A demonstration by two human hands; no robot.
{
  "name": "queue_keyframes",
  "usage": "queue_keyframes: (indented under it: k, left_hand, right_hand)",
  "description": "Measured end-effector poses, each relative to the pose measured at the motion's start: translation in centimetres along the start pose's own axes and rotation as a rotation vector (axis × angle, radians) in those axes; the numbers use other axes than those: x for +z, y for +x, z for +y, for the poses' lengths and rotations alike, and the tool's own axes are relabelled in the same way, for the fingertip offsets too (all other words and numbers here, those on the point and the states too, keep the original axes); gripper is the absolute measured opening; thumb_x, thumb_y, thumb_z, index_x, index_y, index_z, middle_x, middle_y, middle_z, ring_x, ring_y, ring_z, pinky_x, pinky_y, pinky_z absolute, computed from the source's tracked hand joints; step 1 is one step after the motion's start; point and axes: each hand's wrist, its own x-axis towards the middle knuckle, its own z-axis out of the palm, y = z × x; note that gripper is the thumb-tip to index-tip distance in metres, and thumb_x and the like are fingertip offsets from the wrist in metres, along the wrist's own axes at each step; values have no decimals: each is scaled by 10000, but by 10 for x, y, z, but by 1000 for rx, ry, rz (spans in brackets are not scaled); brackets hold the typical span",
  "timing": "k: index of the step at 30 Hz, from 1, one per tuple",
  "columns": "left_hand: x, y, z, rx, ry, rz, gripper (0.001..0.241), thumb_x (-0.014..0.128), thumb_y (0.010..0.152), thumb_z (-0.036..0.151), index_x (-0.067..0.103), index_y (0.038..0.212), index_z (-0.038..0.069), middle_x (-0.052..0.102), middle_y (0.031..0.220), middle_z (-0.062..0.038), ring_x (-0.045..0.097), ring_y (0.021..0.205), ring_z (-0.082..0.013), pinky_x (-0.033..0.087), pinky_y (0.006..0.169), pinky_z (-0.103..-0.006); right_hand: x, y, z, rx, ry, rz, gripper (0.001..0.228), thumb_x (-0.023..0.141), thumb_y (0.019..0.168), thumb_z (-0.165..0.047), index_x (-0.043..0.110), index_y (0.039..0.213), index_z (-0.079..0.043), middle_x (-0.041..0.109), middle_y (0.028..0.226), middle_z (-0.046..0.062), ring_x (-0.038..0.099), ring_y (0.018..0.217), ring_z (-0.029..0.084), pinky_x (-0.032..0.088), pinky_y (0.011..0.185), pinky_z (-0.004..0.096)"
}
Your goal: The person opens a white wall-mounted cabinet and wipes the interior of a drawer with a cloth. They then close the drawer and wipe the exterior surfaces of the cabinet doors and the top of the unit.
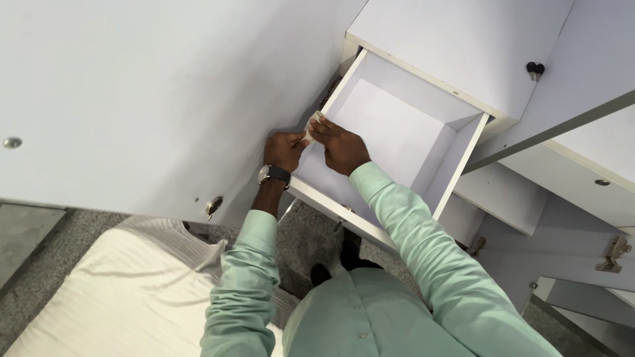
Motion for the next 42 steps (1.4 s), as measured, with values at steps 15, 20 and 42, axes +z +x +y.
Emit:
queue_keyframes:
  k: [15, 20, 42]
  left_hand:
    - [-20, -46, -31, -42, -71, 51, 324, 845, 843, 204, 781, 1135, 80, 786, 1031, -127, 792, 908, -177, 617, 818, -287]
    - [-40, -24, -16, -53, 59, -90, 264, 888, 782, 200, 810, 992, 60, 801, 933, -115, 782, 814, -180, 615, 781, -319]
    - [-78, -60, 18, 350, 343, 50, 604, 599, 859, -47, 586, 1452, 69, 748, 1004, -220, 720, 887, -409, 576, 808, -498]
  right_hand:
    - [9, -23, -45, -33, -12, -46, 613, 622, 850, 62, 644, 1406, -195, 546, 1551, -54, 480, 1444, 130, 541, 1047, 316]
    - [2, -15, -39, -63, 11, -71, 590, 695, 822, 1, 648, 1386, -167, 573, 1495, -17, 519, 1380, 182, 511, 1059, 352]
    - [-35, -8, -99, -32, 403, -130, 142, 810, 875, -208, 783, 889, -69, 711, 984, 120, 711, 856, 277, 579, 749, 402]
